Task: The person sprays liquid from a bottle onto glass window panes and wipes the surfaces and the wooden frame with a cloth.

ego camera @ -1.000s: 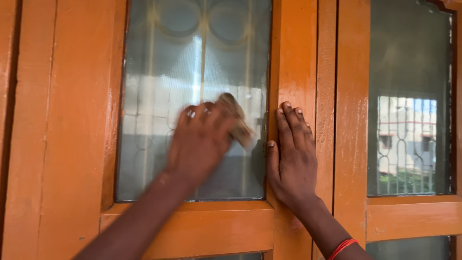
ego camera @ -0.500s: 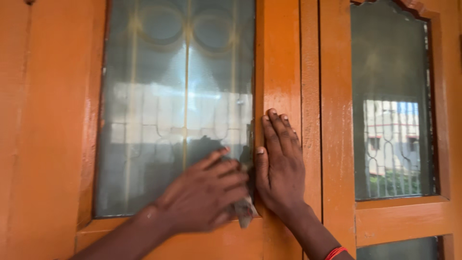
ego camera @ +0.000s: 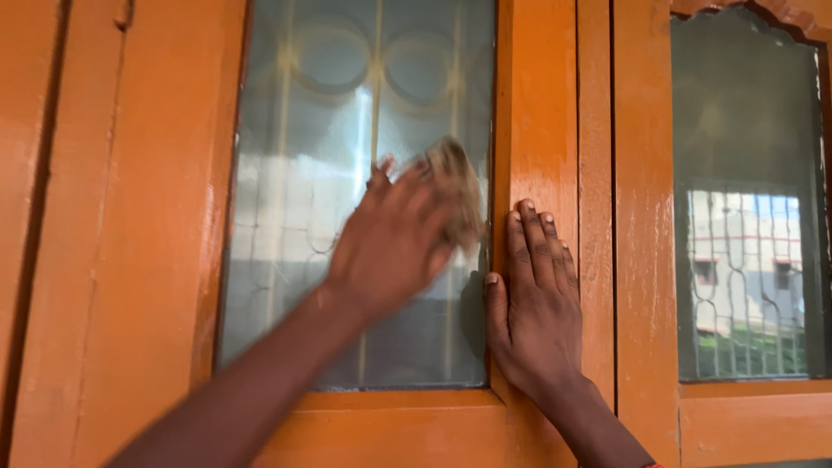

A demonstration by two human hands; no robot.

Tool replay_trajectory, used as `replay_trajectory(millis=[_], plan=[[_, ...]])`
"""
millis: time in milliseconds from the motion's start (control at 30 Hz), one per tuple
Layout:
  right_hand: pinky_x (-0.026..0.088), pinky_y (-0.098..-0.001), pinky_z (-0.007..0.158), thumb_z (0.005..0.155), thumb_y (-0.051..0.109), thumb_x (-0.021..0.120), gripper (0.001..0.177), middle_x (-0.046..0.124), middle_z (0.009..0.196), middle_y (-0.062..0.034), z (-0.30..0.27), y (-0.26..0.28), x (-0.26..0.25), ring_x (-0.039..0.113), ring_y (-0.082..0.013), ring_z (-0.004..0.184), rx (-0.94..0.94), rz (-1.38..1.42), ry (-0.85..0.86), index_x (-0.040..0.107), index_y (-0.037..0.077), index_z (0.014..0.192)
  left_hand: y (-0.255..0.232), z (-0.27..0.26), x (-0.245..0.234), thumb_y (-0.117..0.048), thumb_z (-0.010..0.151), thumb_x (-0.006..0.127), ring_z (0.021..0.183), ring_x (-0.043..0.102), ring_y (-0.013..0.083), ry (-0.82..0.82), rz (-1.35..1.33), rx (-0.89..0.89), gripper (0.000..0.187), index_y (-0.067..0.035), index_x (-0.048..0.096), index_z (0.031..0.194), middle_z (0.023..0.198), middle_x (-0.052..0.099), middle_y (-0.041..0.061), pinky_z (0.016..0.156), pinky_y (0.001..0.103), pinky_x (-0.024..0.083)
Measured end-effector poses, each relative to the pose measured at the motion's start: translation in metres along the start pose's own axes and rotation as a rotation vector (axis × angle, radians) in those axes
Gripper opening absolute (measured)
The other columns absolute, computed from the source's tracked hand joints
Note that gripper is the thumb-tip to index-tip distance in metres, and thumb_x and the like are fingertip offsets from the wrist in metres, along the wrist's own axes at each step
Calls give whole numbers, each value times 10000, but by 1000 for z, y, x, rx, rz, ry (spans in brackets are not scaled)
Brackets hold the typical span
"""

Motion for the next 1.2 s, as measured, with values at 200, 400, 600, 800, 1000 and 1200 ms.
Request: replay_trajectory(millis=[200, 400, 600, 800, 1000, 1200], plan=[[164, -474, 1252, 1001, 253, 397, 659, 258, 1671, -202, 21, -6, 6, 213, -349, 1558, 13, 10, 24, 285, -38, 1582, -20, -18, 5, -424, 867, 666, 1426, 405, 304, 64, -48, -57, 646, -91, 551, 1408, 1473, 521, 119, 1237, 502, 197], [161, -485, 1233, 1004, 255, 407, 642, 272, 1655, -195, 51, -14, 6, 223, -353, 1538, 7, -32, 6, 298, -32, 1568, 28, 32, 0, -383, 866, 701, 1397, 422, 321, -134, 42, -193, 603, -69, 585, 1367, 1428, 537, 142, 1214, 517, 228], [213, -471, 1217, 995, 214, 424, 588, 369, 1618, -191, 71, -23, -3, 293, -355, 1509, 53, 79, -44, 385, -26, 1531, 64, 67, -11, -320, 858, 711, 1357, 453, 330, -220, 7, -286, 549, -52, 599, 1323, 1406, 537, 155, 1203, 525, 252], [381, -425, 1166, 1006, 104, 422, 431, 568, 1488, -188, 66, -39, -25, 513, -337, 1410, 187, 371, -230, 564, -20, 1394, -6, 40, 10, -269, 802, 716, 1326, 465, 363, -94, -74, -54, 619, -5, 573, 1344, 1367, 542, 193, 1176, 525, 283], [427, -412, 1124, 994, 85, 451, 394, 624, 1423, -174, 50, -40, -29, 574, -332, 1353, 196, 411, -232, 615, -7, 1340, -54, -21, 14, -296, 846, 733, 1281, 473, 419, -6, -195, 125, 632, 83, 553, 1319, 1336, 532, 261, 1153, 531, 303], [440, -409, 1119, 982, 91, 473, 400, 639, 1405, -139, 46, -31, -32, 585, -314, 1340, 193, 394, -207, 610, 38, 1355, -49, -11, 11, -197, 798, 715, 1257, 504, 378, -37, -206, 97, 555, 34, 573, 1282, 1281, 574, 207, 1162, 521, 342]])
Point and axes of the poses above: each hand's wrist, its own z-axis towards the middle knuckle, its own x-axis out of the palm, y = z × x, the point moved 10 cm from there along z, towards the middle knuckle
